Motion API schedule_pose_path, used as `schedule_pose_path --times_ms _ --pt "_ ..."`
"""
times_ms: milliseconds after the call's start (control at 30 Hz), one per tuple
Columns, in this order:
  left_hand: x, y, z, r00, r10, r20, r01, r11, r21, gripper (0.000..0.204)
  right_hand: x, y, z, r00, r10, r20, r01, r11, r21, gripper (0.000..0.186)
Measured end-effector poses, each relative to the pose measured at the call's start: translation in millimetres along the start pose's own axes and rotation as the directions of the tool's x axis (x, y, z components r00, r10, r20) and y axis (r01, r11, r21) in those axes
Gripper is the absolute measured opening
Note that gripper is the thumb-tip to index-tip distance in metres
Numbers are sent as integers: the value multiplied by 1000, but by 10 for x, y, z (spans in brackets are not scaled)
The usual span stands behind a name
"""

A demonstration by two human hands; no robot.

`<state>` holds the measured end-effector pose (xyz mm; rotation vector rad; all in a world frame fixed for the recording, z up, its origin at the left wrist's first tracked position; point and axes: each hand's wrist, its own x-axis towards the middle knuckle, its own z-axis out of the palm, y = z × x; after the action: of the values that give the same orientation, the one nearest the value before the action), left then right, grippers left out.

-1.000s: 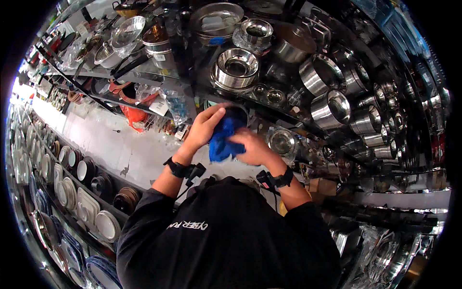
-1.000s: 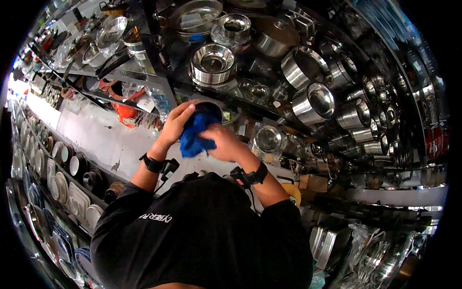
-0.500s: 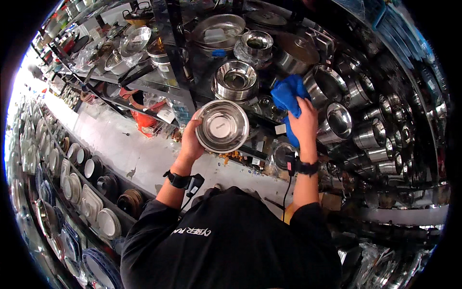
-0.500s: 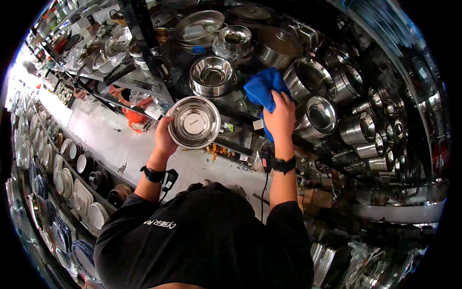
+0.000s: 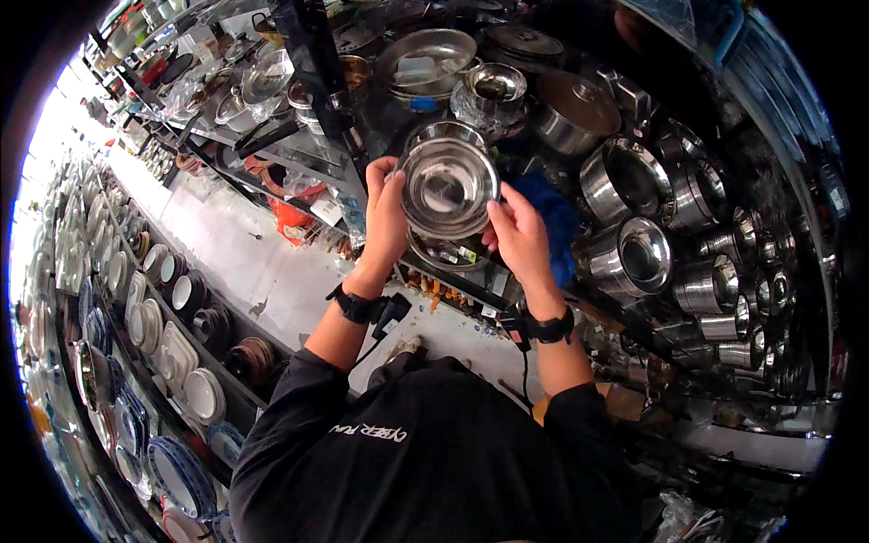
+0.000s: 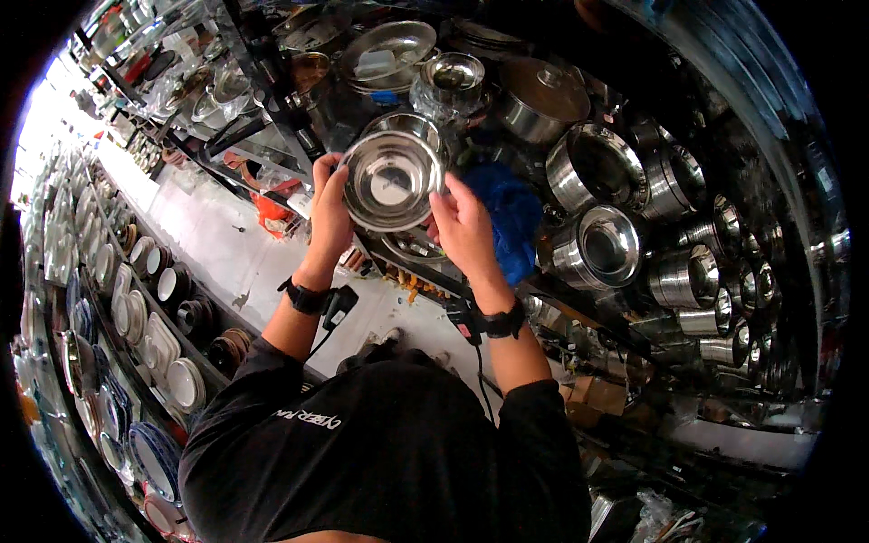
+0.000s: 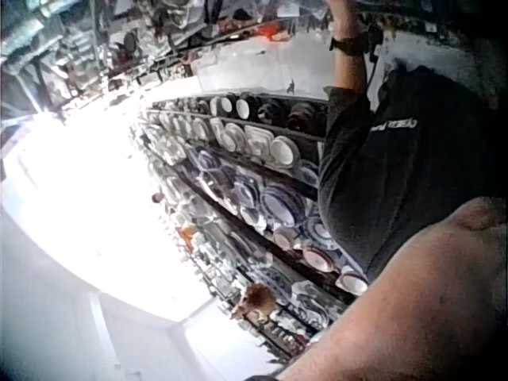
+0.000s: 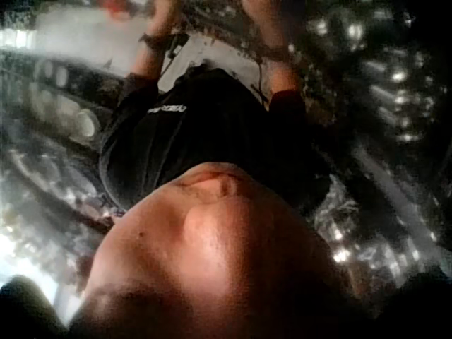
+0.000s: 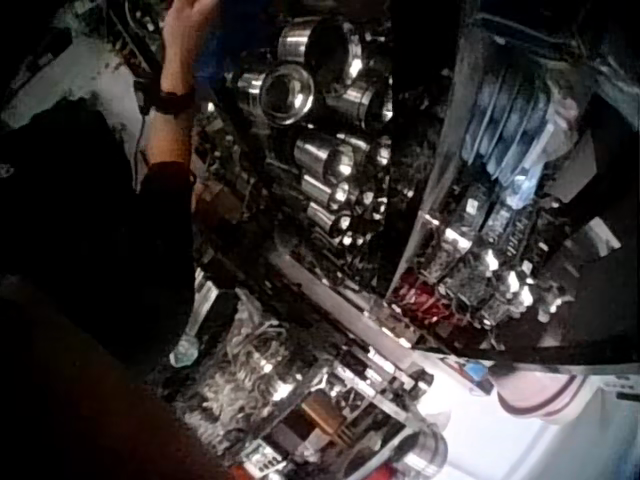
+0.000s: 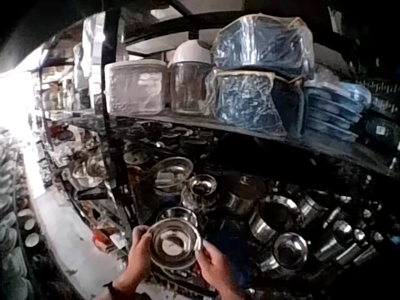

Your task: The person uses a rotating polishing wheel to buff the exterior of small metal bowls. They hold each bowl against the spinning wheel with a blue cloth, then remove it to wipe and inspect the surface before repeating the process on another bowl.

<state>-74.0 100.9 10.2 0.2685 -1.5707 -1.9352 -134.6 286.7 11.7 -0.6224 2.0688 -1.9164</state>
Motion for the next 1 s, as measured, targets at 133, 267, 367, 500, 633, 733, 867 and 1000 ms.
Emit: schedule_pose_path --times_ms 133,267,367,500,633,733,867,1000 --pt "387 -22 54 969 243 33 -245 949 200 21 373 -8 72 995 -78 -68 67 987 -149 32" --pt "741 -251 26 963 261 73 -268 883 386 27 778 277 88 977 -137 -166 70 932 -355 40" --pt "920 -431 -53 909 384 161 -405 723 560 33 921 383 90 956 -169 -240 19 850 -526 38" --pt "958 -474 -114 906 338 254 -422 691 587 35 897 241 209 944 -186 -273 -69 696 -714 28" --pt "1058 -584 -223 859 353 370 -511 586 628 38 889 188 278 956 -125 -265 -136 612 -779 24" --pt "1099 -607 -259 859 288 423 -510 542 667 40 893 192 308 950 -124 -287 -167 573 -802 23" --pt "934 -410 -100 822 418 387 -568 542 619 42 703 167 246 924 -180 -338 -162 615 -771 36" --pt "413 138 189 681 444 582 -606 788 108 27 10 14 26 957 -126 -263 -31 853 -521 30"
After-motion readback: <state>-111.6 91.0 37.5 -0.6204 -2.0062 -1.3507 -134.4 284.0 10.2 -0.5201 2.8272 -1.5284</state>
